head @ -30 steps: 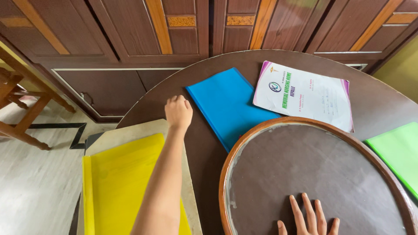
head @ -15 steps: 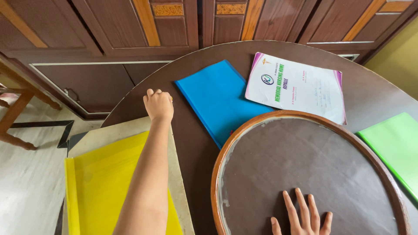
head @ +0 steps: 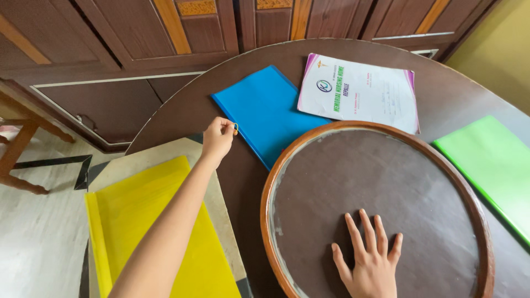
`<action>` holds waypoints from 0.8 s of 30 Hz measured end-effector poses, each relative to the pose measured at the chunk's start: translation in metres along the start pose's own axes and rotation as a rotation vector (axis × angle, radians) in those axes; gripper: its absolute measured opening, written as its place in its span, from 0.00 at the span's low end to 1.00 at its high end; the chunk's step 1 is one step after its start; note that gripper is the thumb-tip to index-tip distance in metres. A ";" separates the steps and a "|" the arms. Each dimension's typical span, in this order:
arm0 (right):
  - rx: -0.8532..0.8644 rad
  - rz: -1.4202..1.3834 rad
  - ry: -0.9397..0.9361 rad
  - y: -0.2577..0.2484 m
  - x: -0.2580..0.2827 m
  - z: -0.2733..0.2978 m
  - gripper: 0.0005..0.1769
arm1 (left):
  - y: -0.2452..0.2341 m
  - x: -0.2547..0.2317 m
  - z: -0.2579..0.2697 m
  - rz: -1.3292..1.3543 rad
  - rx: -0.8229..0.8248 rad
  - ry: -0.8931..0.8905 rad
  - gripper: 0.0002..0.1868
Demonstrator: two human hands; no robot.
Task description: The person organizes stationery items on a round table. They place small rubber bands into a clear plastic case, then stack several colored folders and a document on top of a larger folder. The person also arranges a green tray containing pens and a red tray with clips on the table.
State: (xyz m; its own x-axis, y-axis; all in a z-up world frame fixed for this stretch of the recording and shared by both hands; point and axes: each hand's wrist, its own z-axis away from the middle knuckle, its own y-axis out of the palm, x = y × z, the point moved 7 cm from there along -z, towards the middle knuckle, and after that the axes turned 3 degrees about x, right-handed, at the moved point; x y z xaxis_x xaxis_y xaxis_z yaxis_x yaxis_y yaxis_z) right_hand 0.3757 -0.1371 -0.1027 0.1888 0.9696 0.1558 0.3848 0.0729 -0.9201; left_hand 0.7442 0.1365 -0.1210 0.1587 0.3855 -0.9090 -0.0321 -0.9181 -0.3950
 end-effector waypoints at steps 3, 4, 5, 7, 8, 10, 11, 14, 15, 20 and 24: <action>0.049 -0.017 -0.008 -0.010 0.003 -0.001 0.40 | 0.010 -0.021 0.033 0.028 0.124 -0.070 0.05; 0.060 -0.017 -0.011 -0.011 0.004 -0.001 0.40 | 0.013 -0.028 0.048 0.044 0.139 -0.069 0.06; 0.072 -0.018 -0.014 -0.012 0.006 -0.001 0.40 | 0.017 -0.034 0.062 0.060 0.153 -0.067 0.06; 0.093 -0.015 -0.006 -0.011 0.007 -0.002 0.40 | 0.026 -0.045 0.090 0.125 0.183 -0.060 0.07; 0.100 -0.010 -0.010 -0.012 0.005 0.000 0.40 | 0.030 -0.051 0.106 0.178 0.202 -0.060 0.07; 0.106 -0.014 -0.013 -0.010 0.004 0.002 0.40 | 0.043 -0.057 0.140 0.291 0.254 -0.101 0.07; 0.105 -0.022 -0.012 -0.010 0.002 0.006 0.40 | 0.049 -0.059 0.158 0.350 0.287 -0.142 0.07; 0.125 -0.022 -0.011 -0.004 0.001 0.008 0.40 | 0.065 -0.076 0.209 0.385 0.327 -0.217 0.07; 0.118 -0.047 -0.021 -0.004 -0.001 0.009 0.40 | 0.070 -0.082 0.226 0.378 0.333 -0.233 0.07; 0.180 -0.150 -0.093 0.004 -0.014 0.011 0.42 | 0.083 -0.111 0.307 0.271 0.348 -0.317 0.07; 0.357 -0.292 -0.140 0.010 -0.034 0.009 0.38 | 0.088 -0.136 0.351 0.260 0.329 -0.316 0.08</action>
State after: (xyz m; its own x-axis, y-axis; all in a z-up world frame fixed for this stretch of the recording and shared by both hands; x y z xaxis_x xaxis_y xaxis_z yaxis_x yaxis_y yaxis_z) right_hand 0.3647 -0.1671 -0.1209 -0.0141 0.9169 0.3989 0.0646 0.3990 -0.9147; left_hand 0.3739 0.0357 -0.0785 -0.1996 0.2037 -0.9585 -0.3467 -0.9295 -0.1254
